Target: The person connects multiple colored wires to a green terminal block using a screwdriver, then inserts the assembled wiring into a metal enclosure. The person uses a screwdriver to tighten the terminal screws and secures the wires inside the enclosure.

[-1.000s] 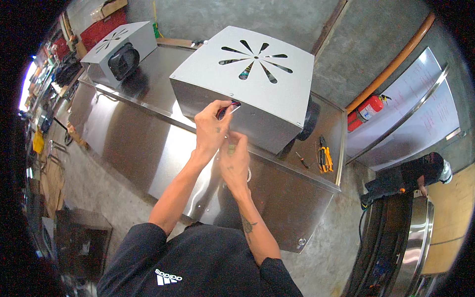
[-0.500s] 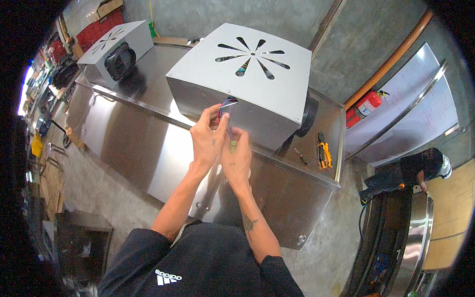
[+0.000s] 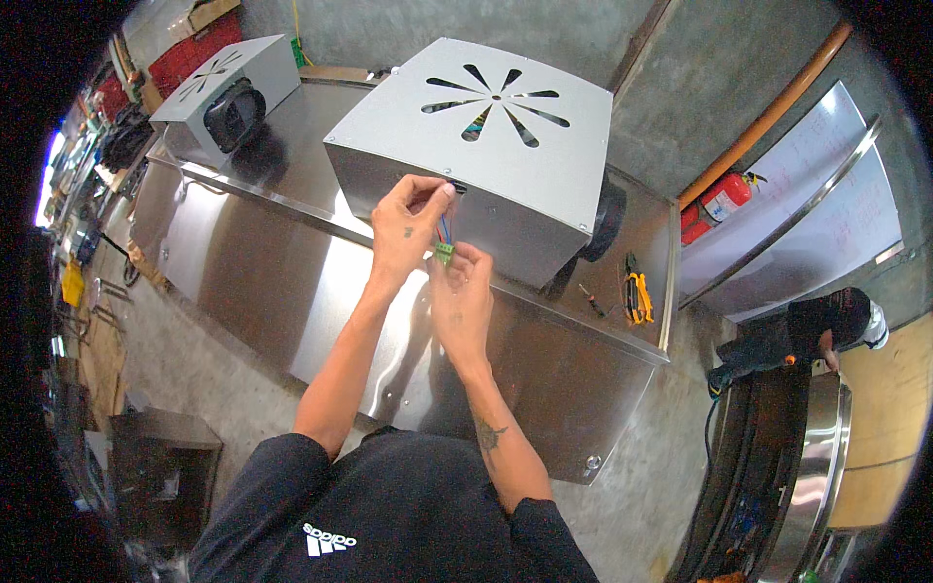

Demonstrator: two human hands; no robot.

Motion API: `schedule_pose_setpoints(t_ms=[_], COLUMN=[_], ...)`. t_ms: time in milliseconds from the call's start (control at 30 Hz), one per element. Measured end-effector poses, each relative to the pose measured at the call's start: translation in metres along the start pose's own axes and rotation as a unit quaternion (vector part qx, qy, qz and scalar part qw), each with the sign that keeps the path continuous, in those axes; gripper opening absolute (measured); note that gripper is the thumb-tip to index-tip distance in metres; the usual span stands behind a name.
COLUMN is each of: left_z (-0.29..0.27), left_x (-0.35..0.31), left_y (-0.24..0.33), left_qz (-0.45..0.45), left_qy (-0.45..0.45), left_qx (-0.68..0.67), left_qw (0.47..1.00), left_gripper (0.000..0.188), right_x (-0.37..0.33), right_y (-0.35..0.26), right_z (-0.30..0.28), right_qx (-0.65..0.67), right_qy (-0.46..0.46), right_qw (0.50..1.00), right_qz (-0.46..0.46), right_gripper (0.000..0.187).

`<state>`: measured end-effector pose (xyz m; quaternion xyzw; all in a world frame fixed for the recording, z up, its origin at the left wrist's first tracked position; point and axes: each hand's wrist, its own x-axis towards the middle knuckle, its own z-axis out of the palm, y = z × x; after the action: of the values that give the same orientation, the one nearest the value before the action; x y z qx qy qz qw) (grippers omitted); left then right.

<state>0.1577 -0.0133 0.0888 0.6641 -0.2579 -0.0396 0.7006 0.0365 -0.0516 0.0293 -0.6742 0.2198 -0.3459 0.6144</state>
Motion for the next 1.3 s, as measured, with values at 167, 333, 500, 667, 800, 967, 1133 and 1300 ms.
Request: schedule_pose_setpoints(t_ms=[167, 333, 500, 667, 800, 967, 1133, 1300], left_z=[-0.017, -0.014, -0.013, -0.017, -0.022, -0.021, -0.020, -0.017], left_x=[-0.001, -0.003, 0.004, 0.003, -0.002, -0.007, -0.011, -0.014], left_y=[-0.003, 0.013, -0.003, -0.014, -0.007, -0.004, -0.010, -0.010], left_qz=[0.017, -0.039, 0.009, -0.022, -0.040, -0.039, -0.033, -0.046], left_qy=[0.000, -0.036, -0.022, -0.010, -0.032, -0.052, -0.035, -0.036], left_qx=[-0.003, 0.035, -0.001, -0.052, -0.055, -0.069, -0.067, -0.067], left_qw=[1.000, 0.998, 1.000, 0.998, 0.997, 0.996, 0.997, 0.996], left_gripper=[0.030, 0.031, 0.026, 0.026, 0.027, 0.026, 0.027, 0.028], right_x=[0.012, 0.025, 0.035, 0.050, 0.053, 0.058, 0.059, 0.064], right_y=[-0.021, -0.034, -0.041, -0.047, -0.050, -0.043, -0.035, -0.044], right_z=[0.008, 0.010, 0.008, 0.015, 0.021, 0.024, 0.028, 0.029], right_qx=[0.021, -0.020, -0.036, -0.035, -0.035, -0.014, -0.012, -0.041], right_qy=[-0.002, 0.022, 0.025, 0.035, 0.063, 0.102, 0.118, 0.154], right_qw=[1.000, 0.999, 0.999, 0.998, 0.997, 0.994, 0.992, 0.986], right_qz=[-0.020, -0.017, -0.022, -0.025, -0.031, -0.046, -0.046, -0.037], right_gripper=[0.039, 0.041, 0.040, 0.042, 0.038, 0.032, 0.030, 0.029])
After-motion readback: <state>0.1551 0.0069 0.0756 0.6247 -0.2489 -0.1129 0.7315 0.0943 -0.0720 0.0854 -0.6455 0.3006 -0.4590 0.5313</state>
